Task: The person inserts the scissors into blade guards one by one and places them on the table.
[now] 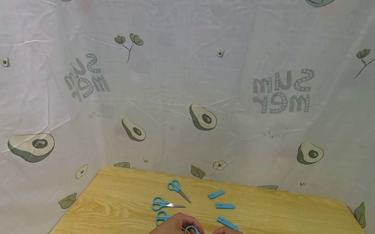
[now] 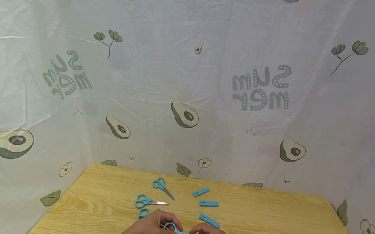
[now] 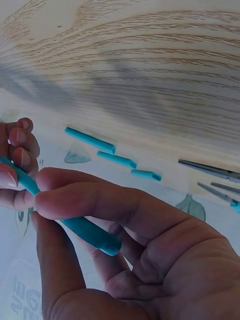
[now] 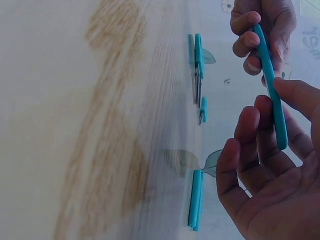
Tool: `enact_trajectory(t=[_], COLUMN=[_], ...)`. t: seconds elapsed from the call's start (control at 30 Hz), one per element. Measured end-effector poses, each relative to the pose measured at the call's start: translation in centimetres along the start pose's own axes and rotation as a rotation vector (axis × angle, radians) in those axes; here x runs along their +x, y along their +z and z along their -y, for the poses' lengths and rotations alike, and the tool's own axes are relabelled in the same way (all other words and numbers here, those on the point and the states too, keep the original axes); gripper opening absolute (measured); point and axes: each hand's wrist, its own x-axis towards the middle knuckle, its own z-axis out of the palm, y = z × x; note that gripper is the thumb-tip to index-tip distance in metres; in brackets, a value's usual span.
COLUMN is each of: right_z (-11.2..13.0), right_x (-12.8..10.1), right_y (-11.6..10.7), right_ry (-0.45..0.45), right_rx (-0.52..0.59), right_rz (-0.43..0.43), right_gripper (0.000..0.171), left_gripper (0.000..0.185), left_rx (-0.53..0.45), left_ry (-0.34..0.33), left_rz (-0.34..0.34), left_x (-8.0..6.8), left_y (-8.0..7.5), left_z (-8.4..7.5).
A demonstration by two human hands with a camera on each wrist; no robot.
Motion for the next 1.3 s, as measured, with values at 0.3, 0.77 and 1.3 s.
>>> enact_trajectory(t=[0.3, 0.77, 1.3], right_z=[-0.6, -1.6, -2.4], right_x=[-0.1, -0.3, -0.6], right_y=[-0.3, -0.4, -0.5], right_ry=[0.013, -0.055, -0.109], right_rx=[0.017, 0.04, 0.061], right_rz=[0.039, 0.078, 0.145], right_gripper=[0.027, 0.021, 0.019], left_gripper=[0.026, 0.027, 0.026], left_rx=[0.004, 0.009, 0.026], left_ry=[-0.028, -0.028, -0.064], left_rz=[-0.007, -0.018, -0.003], left_x=[-0.2, -0.5, -1.2], left_y=[0.0, -0.3, -0.5], left_z=[0.1, 0.7, 1.5])
